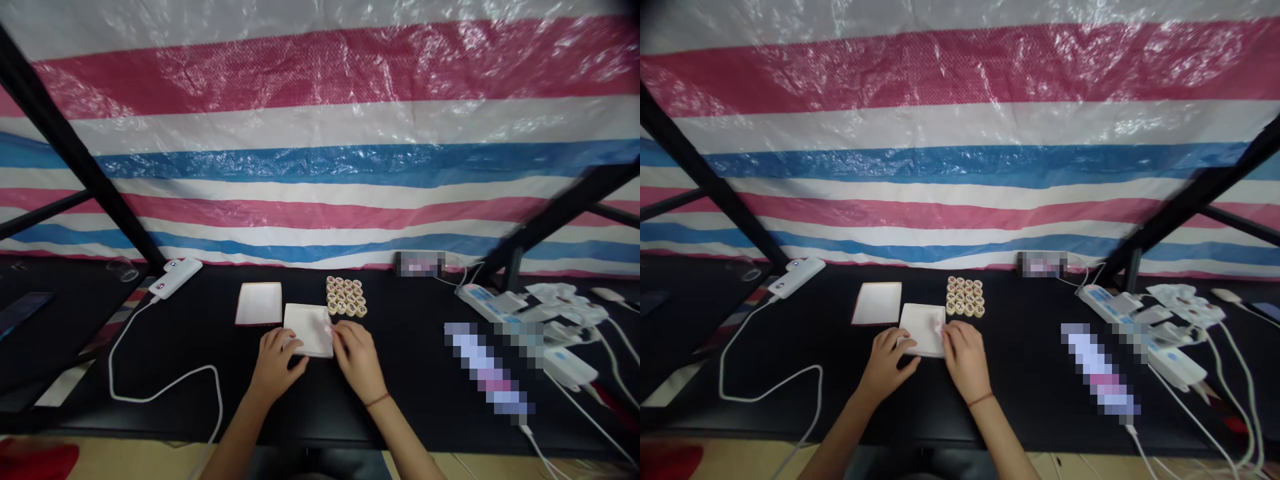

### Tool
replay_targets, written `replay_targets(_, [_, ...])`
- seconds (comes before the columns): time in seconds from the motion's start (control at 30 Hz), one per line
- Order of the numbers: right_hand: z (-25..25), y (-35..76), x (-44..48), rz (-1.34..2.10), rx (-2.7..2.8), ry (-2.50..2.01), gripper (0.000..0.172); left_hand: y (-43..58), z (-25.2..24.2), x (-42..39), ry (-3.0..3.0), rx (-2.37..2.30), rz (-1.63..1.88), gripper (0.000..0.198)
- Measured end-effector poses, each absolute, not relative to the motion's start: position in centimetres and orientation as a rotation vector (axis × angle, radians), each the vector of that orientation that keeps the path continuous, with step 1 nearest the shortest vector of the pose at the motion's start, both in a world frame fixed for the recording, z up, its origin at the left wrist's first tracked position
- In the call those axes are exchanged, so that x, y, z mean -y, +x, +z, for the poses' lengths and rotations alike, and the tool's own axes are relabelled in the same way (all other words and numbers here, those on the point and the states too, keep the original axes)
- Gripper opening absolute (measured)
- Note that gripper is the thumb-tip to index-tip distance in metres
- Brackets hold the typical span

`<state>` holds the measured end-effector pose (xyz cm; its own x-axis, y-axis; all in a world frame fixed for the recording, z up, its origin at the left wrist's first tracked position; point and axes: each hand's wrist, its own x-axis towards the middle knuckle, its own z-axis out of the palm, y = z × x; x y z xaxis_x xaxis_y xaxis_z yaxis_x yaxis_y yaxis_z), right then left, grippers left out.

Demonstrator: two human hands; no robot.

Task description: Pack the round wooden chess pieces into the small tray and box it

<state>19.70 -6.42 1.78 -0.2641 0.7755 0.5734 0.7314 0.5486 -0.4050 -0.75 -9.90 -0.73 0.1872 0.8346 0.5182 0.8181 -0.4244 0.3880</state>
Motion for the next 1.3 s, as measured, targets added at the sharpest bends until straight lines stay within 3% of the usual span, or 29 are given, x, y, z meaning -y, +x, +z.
replay_targets(0.27, [2.0,14.9,3.8,0.125,2.606,-1.264,0.014,-1.5,-0.8,10.0,1.942,-1.701,1.207,0.013])
replay_targets(0.63, [1.2,14.3,3.7,0.376,2.476,-1.348,0.011,-1.7,-0.9,9.5,1.949,-1.710,1.143,0.017])
replay_targets(0.77, [1.7,15.4,1.8,0.392,2.287,-1.283,0.019,-1.7,-1.1,9.5,1.944,-1.705,1.134,0.017])
replay_targets(0.93, [4.5,17.3,-4.3,0.202,2.113,-1.635,0.029,-1.7,-1.3,9.4,1.873,-1.751,1.164,0.018])
replay_targets(1.07, [6.1,17.0,-8.8,0.317,2.224,-2.000,0.037,-1.7,-1.3,9.1,1.806,-1.825,1.171,0.023])
replay_targets(1.3, [5.7,15.3,-11.4,0.485,2.315,-2.155,0.023,-1.7,-1.4,8.9,1.838,-1.837,1.102,0.024])
